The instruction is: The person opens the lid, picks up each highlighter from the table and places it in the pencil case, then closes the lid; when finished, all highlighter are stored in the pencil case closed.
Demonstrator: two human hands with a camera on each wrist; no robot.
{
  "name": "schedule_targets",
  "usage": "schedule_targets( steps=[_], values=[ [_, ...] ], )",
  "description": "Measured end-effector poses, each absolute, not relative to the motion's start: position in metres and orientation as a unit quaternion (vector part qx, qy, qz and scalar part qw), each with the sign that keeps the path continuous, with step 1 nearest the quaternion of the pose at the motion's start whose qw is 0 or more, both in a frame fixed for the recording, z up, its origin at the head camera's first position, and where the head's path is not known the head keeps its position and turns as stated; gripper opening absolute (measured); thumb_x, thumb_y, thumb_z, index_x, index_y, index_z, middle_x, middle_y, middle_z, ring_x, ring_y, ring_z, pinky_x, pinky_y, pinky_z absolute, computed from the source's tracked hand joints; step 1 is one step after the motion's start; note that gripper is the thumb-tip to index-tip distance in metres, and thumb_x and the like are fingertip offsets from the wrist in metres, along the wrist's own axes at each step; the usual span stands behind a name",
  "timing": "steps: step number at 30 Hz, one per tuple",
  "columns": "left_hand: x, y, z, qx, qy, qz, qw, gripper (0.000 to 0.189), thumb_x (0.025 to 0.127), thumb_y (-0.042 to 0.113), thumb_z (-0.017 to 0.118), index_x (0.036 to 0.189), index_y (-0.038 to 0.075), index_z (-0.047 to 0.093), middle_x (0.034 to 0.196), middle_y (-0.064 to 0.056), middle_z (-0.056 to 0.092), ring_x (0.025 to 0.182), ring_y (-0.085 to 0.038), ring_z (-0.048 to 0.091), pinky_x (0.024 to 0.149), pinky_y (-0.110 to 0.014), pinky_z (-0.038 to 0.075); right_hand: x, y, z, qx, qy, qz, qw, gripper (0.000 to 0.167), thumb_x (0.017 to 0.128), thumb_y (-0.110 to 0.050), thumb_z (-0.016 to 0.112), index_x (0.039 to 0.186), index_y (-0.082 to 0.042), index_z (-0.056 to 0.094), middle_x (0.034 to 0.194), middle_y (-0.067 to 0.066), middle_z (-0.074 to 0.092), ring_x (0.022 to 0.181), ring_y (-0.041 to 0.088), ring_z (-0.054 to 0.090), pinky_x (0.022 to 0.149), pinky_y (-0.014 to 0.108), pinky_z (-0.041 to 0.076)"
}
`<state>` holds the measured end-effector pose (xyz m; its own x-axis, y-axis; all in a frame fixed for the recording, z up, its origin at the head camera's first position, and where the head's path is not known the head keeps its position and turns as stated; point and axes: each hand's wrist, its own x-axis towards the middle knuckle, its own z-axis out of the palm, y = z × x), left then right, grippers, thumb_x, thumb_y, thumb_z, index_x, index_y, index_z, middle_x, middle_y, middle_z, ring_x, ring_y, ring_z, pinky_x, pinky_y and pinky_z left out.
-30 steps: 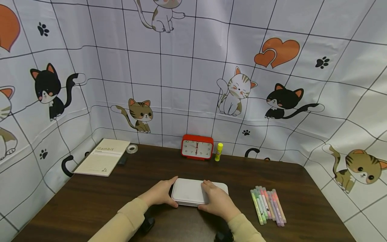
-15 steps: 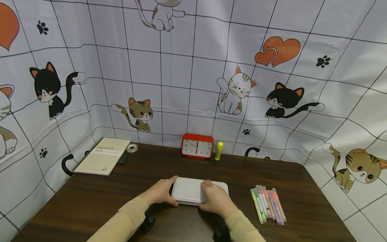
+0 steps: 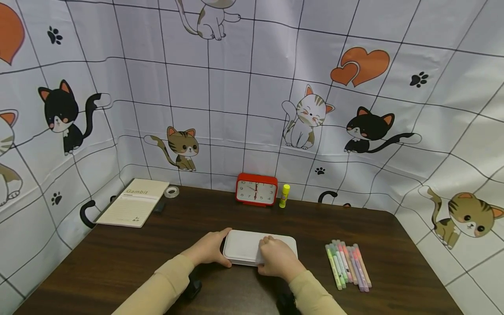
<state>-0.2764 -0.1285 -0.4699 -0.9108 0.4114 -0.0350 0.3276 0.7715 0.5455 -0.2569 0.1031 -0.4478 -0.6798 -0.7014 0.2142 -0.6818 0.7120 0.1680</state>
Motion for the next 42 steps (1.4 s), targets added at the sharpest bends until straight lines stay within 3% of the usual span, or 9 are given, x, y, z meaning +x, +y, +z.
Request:
schedule_targets(
  steps=[26, 36, 42],
  values=[
    [-0.276, -0.129, -0.469, 0.2, 0.937, 0.277, 0.069, 0.1, 0.058, 0.027, 0.091, 0.138, -0.005, 0.04, 0.121, -0.022, 0.06, 0.109, -0.034, 0.059, 0.093, -0.046, 0.046, -0.254, 0.097, -0.449, 0.398, -0.904, -0.053, 0.146, 0.023, 0.061, -0.021, 0.075, 0.062, -0.011, 0.054, 0.059, -0.001, 0.051, 0.056, 0.014, 0.053, 0.05, 0.028, 0.047],
    [-0.277, -0.129, -0.469, 0.194, 0.939, 0.273, 0.074, 0.102, 0.059, 0.027, 0.091, 0.14, -0.005, 0.039, 0.125, -0.023, 0.058, 0.114, -0.035, 0.056, 0.096, -0.046, 0.044, -0.257, 0.111, -0.445, 0.396, -0.91, -0.002, 0.124, 0.025, 0.069, -0.028, 0.078, 0.075, -0.011, 0.06, 0.072, -0.002, 0.061, 0.059, 0.011, 0.055, 0.056, 0.028, 0.047],
    [-0.276, -0.128, -0.47, 0.188, 0.939, 0.275, 0.081, 0.105, 0.059, 0.028, 0.091, 0.142, -0.005, 0.036, 0.127, -0.024, 0.057, 0.115, -0.035, 0.056, 0.096, -0.046, 0.044, -0.259, 0.119, -0.446, 0.379, -0.918, 0.053, 0.1, 0.029, 0.074, -0.032, 0.079, 0.091, -0.011, 0.069, 0.092, 0.002, 0.071, 0.068, 0.01, 0.062, 0.061, 0.027, 0.051]
  ],
)
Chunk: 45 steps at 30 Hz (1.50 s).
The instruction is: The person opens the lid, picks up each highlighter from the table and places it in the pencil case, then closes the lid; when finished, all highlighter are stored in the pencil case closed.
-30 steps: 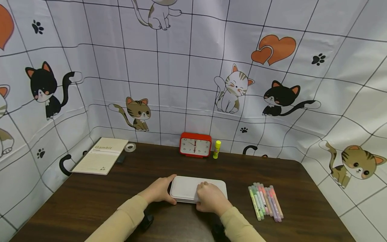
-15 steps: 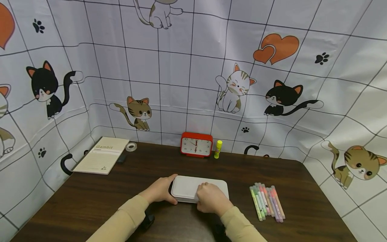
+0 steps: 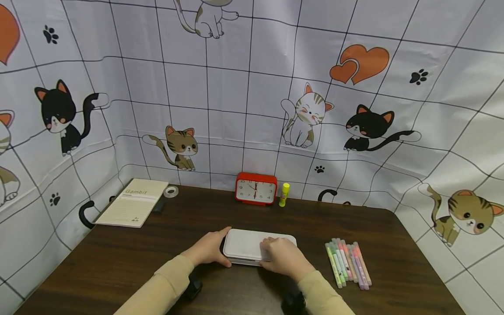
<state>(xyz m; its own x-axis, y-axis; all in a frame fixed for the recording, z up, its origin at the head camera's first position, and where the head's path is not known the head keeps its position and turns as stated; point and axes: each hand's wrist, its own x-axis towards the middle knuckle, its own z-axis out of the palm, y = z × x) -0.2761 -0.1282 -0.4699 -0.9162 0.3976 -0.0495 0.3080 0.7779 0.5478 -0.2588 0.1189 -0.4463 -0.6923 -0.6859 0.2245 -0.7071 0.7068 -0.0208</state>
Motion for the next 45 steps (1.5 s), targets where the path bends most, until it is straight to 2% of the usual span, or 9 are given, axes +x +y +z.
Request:
schedule_targets(
  steps=[3, 8, 15, 19, 21, 28, 36, 45],
  values=[
    [-0.275, -0.127, -0.47, 0.184, 0.94, 0.276, 0.084, 0.107, 0.059, 0.028, 0.091, 0.143, -0.005, 0.035, 0.128, -0.024, 0.056, 0.115, -0.036, 0.056, 0.097, -0.047, 0.044, -0.258, 0.121, -0.445, 0.376, -0.919, 0.066, 0.097, 0.034, 0.076, -0.033, 0.079, 0.098, -0.009, 0.072, 0.098, 0.004, 0.072, 0.076, 0.013, 0.067, 0.067, 0.028, 0.054],
    [-0.273, -0.127, -0.469, 0.177, 0.941, 0.276, 0.088, 0.108, 0.059, 0.029, 0.091, 0.144, -0.005, 0.034, 0.128, -0.024, 0.056, 0.116, -0.036, 0.055, 0.097, -0.047, 0.044, -0.257, 0.127, -0.443, 0.373, -0.917, 0.087, 0.107, 0.033, 0.079, -0.033, 0.077, 0.099, -0.008, 0.073, 0.099, 0.004, 0.073, 0.085, 0.014, 0.069, 0.074, 0.03, 0.054],
    [-0.272, -0.126, -0.468, 0.169, 0.941, 0.282, 0.085, 0.111, 0.058, 0.029, 0.092, 0.145, -0.005, 0.031, 0.129, -0.024, 0.056, 0.114, -0.036, 0.056, 0.097, -0.047, 0.044, -0.259, 0.136, -0.443, 0.375, -0.902, 0.132, 0.167, 0.028, 0.08, -0.036, 0.075, 0.092, -0.01, 0.073, 0.083, -0.004, 0.072, 0.074, 0.007, 0.066, 0.069, 0.028, 0.054],
    [-0.271, -0.127, -0.468, 0.167, 0.941, 0.282, 0.084, 0.111, 0.058, 0.028, 0.092, 0.144, -0.005, 0.032, 0.128, -0.024, 0.056, 0.115, -0.036, 0.056, 0.096, -0.048, 0.044, -0.26, 0.141, -0.443, 0.377, -0.898, 0.15, 0.171, 0.022, 0.08, -0.036, 0.074, 0.078, -0.016, 0.066, 0.066, -0.012, 0.058, 0.059, -0.001, 0.05, 0.057, 0.02, 0.045],
    [-0.272, -0.127, -0.468, 0.169, 0.941, 0.282, 0.084, 0.11, 0.058, 0.028, 0.092, 0.144, -0.005, 0.032, 0.127, -0.024, 0.057, 0.114, -0.036, 0.056, 0.096, -0.048, 0.044, -0.26, 0.144, -0.442, 0.374, -0.898, 0.163, 0.167, 0.021, 0.079, -0.035, 0.074, 0.075, -0.017, 0.063, 0.063, -0.013, 0.053, 0.057, -0.002, 0.043, 0.055, 0.019, 0.041],
    [-0.271, -0.128, -0.469, 0.167, 0.939, 0.288, 0.083, 0.115, 0.057, 0.03, 0.092, 0.146, -0.005, 0.027, 0.123, -0.025, 0.059, 0.11, -0.036, 0.059, 0.094, -0.048, 0.045, -0.26, 0.152, -0.439, 0.358, -0.897, 0.187, 0.177, 0.016, 0.08, -0.027, 0.075, 0.088, -0.014, 0.073, 0.078, -0.008, 0.07, 0.066, -0.002, 0.06, 0.062, 0.021, 0.051],
    [-0.27, -0.128, -0.467, 0.165, 0.941, 0.283, 0.086, 0.112, 0.059, 0.03, 0.091, 0.145, -0.004, 0.03, 0.123, -0.023, 0.059, 0.109, -0.035, 0.059, 0.094, -0.048, 0.045, -0.26, 0.168, -0.432, 0.308, -0.915, 0.184, 0.183, 0.017, 0.079, -0.023, 0.076, 0.092, -0.012, 0.076, 0.086, -0.001, 0.074, 0.075, 0.009, 0.068, 0.066, 0.026, 0.054],
    [-0.268, -0.127, -0.466, 0.164, 0.94, 0.286, 0.082, 0.111, 0.059, 0.029, 0.091, 0.145, -0.004, 0.03, 0.123, -0.024, 0.059, 0.108, -0.036, 0.059, 0.093, -0.049, 0.046, -0.265, 0.194, -0.435, 0.284, -0.903, 0.23, 0.228, 0.014, 0.077, -0.02, 0.078, 0.088, -0.012, 0.076, 0.084, -0.003, 0.073, 0.077, 0.011, 0.069, 0.068, 0.029, 0.055]
  ],
)
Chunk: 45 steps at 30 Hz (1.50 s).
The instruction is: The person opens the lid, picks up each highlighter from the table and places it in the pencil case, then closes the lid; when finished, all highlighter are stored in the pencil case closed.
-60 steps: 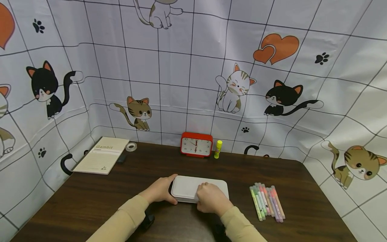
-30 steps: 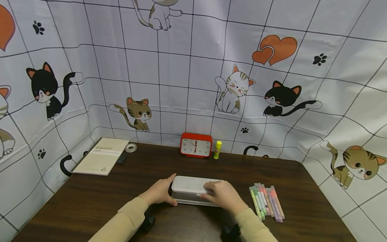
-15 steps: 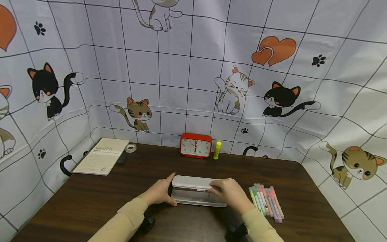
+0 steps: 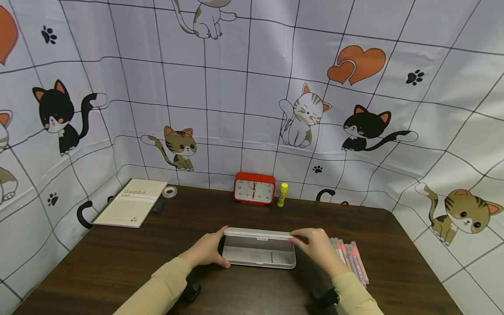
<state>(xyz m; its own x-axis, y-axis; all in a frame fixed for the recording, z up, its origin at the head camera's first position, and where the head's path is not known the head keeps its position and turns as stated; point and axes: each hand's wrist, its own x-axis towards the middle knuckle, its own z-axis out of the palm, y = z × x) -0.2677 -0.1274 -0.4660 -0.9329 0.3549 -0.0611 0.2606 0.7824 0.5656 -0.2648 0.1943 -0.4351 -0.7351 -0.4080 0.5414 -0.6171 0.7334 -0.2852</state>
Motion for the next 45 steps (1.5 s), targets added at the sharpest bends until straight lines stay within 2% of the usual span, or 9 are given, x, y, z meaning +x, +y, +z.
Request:
schedule_targets(
  steps=[6, 10, 11, 14, 23, 34, 45],
  values=[
    [-0.267, -0.128, -0.466, 0.161, 0.938, 0.297, 0.081, 0.11, 0.059, 0.028, 0.091, 0.144, -0.007, 0.031, 0.131, -0.022, 0.055, 0.115, -0.036, 0.055, 0.096, -0.048, 0.044, -0.27, 0.202, -0.433, 0.244, -0.899, 0.274, 0.238, 0.01, 0.077, -0.016, 0.078, 0.086, -0.013, 0.076, 0.081, -0.004, 0.073, 0.074, 0.009, 0.067, 0.066, 0.03, 0.054],
    [-0.267, -0.129, -0.468, 0.169, 0.932, 0.31, 0.08, 0.108, 0.059, 0.026, 0.091, 0.144, -0.007, 0.033, 0.133, -0.022, 0.053, 0.117, -0.037, 0.054, 0.096, -0.05, 0.044, -0.272, 0.205, -0.431, 0.21, -0.9, 0.317, 0.212, 0.008, 0.079, -0.016, 0.077, 0.086, -0.016, 0.075, 0.08, -0.007, 0.072, 0.071, 0.005, 0.064, 0.062, 0.025, 0.052],
    [-0.27, -0.131, -0.474, 0.175, 0.933, 0.307, 0.075, 0.109, 0.059, 0.031, 0.091, 0.144, -0.005, 0.033, 0.133, -0.02, 0.054, 0.116, -0.036, 0.055, 0.096, -0.049, 0.044, -0.273, 0.205, -0.431, 0.201, -0.9, 0.327, 0.206, 0.008, 0.079, -0.016, 0.076, 0.087, -0.017, 0.075, 0.08, -0.008, 0.071, 0.071, 0.004, 0.063, 0.062, 0.024, 0.051],
    [-0.268, -0.13, -0.472, 0.178, 0.932, 0.307, 0.077, 0.107, 0.059, 0.03, 0.091, 0.144, -0.005, 0.034, 0.132, -0.022, 0.054, 0.116, -0.037, 0.055, 0.095, -0.049, 0.044, -0.276, 0.206, -0.43, 0.18, -0.897, 0.351, 0.198, 0.007, 0.08, -0.015, 0.076, 0.087, -0.016, 0.074, 0.08, -0.007, 0.071, 0.071, 0.005, 0.064, 0.062, 0.024, 0.051],
    [-0.264, -0.13, -0.468, 0.181, 0.93, 0.308, 0.082, 0.106, 0.061, 0.028, 0.09, 0.143, -0.007, 0.033, 0.132, -0.025, 0.053, 0.117, -0.038, 0.054, 0.096, -0.05, 0.043, -0.289, 0.205, -0.43, 0.136, -0.895, 0.386, 0.176, 0.007, 0.083, -0.015, 0.073, 0.089, -0.012, 0.075, 0.082, -0.001, 0.071, 0.069, 0.007, 0.06, 0.06, 0.024, 0.047],
    [-0.263, -0.13, -0.47, 0.189, 0.931, 0.3, 0.081, 0.106, 0.061, 0.03, 0.09, 0.142, -0.007, 0.034, 0.131, -0.023, 0.055, 0.116, -0.037, 0.055, 0.096, -0.049, 0.044, -0.311, 0.202, -0.43, 0.101, -0.888, 0.427, 0.137, 0.011, 0.086, -0.012, 0.071, 0.091, -0.004, 0.074, 0.08, 0.011, 0.072, 0.069, 0.015, 0.067, 0.061, 0.021, 0.052],
    [-0.262, -0.13, -0.47, 0.186, 0.934, 0.292, 0.089, 0.108, 0.061, 0.03, 0.09, 0.144, -0.006, 0.031, 0.134, -0.022, 0.053, 0.119, -0.036, 0.053, 0.098, -0.048, 0.043, -0.327, 0.199, -0.435, 0.092, -0.9, 0.41, 0.119, 0.014, 0.086, -0.006, 0.068, 0.098, 0.0, 0.073, 0.092, 0.015, 0.072, 0.078, 0.025, 0.07, 0.068, 0.032, 0.056]
  ],
)
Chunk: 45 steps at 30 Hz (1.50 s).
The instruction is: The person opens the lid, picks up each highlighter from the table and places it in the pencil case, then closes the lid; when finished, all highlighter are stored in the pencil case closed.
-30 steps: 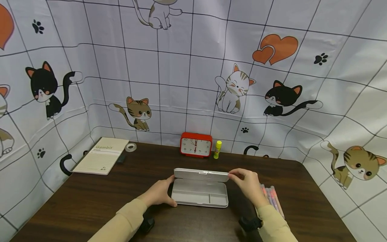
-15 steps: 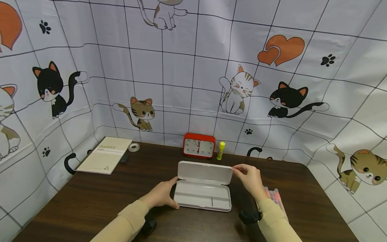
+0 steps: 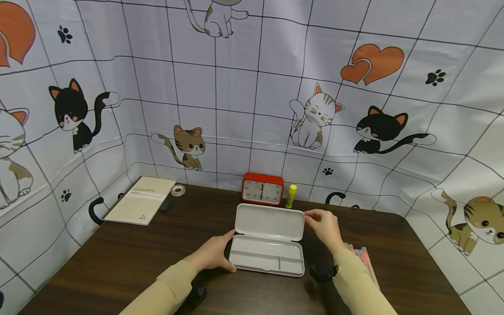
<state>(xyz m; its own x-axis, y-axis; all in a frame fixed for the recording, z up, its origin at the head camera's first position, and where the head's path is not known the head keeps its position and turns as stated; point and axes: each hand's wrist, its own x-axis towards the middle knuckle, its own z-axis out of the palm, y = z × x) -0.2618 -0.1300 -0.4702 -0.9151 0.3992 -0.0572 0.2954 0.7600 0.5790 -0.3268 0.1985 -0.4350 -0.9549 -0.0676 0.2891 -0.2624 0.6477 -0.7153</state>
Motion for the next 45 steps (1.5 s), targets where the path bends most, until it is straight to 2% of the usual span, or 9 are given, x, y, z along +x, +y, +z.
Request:
schedule_targets(
  steps=[5, 14, 21, 26, 37, 45],
  values=[
    [-0.261, -0.129, -0.47, 0.189, 0.932, 0.294, 0.092, 0.111, 0.062, 0.03, 0.09, 0.146, -0.007, 0.027, 0.136, -0.024, 0.049, 0.121, -0.038, 0.052, 0.099, -0.048, 0.042, -0.328, 0.199, -0.438, 0.081, -0.901, 0.41, 0.117, 0.015, 0.087, -0.006, 0.068, 0.099, 0.001, 0.072, 0.093, 0.016, 0.071, 0.08, 0.025, 0.07, 0.068, 0.033, 0.056],
    [-0.261, -0.132, -0.472, 0.19, 0.923, 0.322, 0.089, 0.118, 0.063, 0.03, 0.089, 0.149, -0.005, 0.018, 0.141, -0.022, 0.045, 0.127, -0.037, 0.047, 0.102, -0.05, 0.038, -0.327, 0.198, -0.44, 0.093, -0.902, 0.395, 0.149, 0.012, 0.085, -0.009, 0.07, 0.096, -0.004, 0.073, 0.089, 0.01, 0.072, 0.082, 0.021, 0.068, 0.069, 0.026, 0.053],
    [-0.262, -0.135, -0.471, 0.199, 0.914, 0.341, 0.098, 0.121, 0.064, 0.037, 0.087, 0.151, -0.002, 0.013, 0.143, -0.018, 0.044, 0.129, -0.037, 0.044, 0.103, -0.052, 0.036, -0.321, 0.2, -0.44, 0.113, -0.901, 0.387, 0.162, 0.013, 0.084, -0.008, 0.071, 0.097, -0.005, 0.072, 0.087, 0.008, 0.072, 0.083, 0.022, 0.068, 0.074, 0.035, 0.054],
    [-0.262, -0.133, -0.471, 0.195, 0.909, 0.359, 0.086, 0.122, 0.064, 0.036, 0.088, 0.151, -0.002, 0.011, 0.14, -0.021, 0.047, 0.125, -0.038, 0.048, 0.101, -0.054, 0.037, -0.312, 0.206, -0.438, 0.123, -0.901, 0.383, 0.162, 0.017, 0.085, -0.009, 0.071, 0.101, -0.004, 0.071, 0.09, 0.008, 0.072, 0.082, 0.022, 0.068, 0.075, 0.037, 0.054],
    [-0.263, -0.132, -0.472, 0.18, 0.912, 0.362, 0.076, 0.125, 0.062, 0.037, 0.089, 0.152, 0.001, 0.011, 0.138, -0.021, 0.049, 0.121, -0.039, 0.051, 0.1, -0.055, 0.038, -0.277, 0.252, -0.427, 0.113, -0.926, 0.33, 0.146, 0.018, 0.089, -0.017, 0.067, 0.105, -0.01, 0.071, 0.097, 0.006, 0.071, 0.087, 0.023, 0.067, 0.075, 0.039, 0.054],
    [-0.261, -0.128, -0.471, 0.177, 0.914, 0.358, 0.068, 0.124, 0.06, 0.037, 0.089, 0.151, 0.0, 0.014, 0.136, -0.021, 0.051, 0.121, -0.039, 0.051, 0.099, -0.055, 0.038, -0.251, 0.29, -0.424, 0.078, -0.945, 0.292, 0.127, 0.02, 0.088, -0.018, 0.068, 0.104, -0.006, 0.071, 0.091, 0.005, 0.071, 0.082, 0.023, 0.066, 0.071, 0.04, 0.053]
  ],
)
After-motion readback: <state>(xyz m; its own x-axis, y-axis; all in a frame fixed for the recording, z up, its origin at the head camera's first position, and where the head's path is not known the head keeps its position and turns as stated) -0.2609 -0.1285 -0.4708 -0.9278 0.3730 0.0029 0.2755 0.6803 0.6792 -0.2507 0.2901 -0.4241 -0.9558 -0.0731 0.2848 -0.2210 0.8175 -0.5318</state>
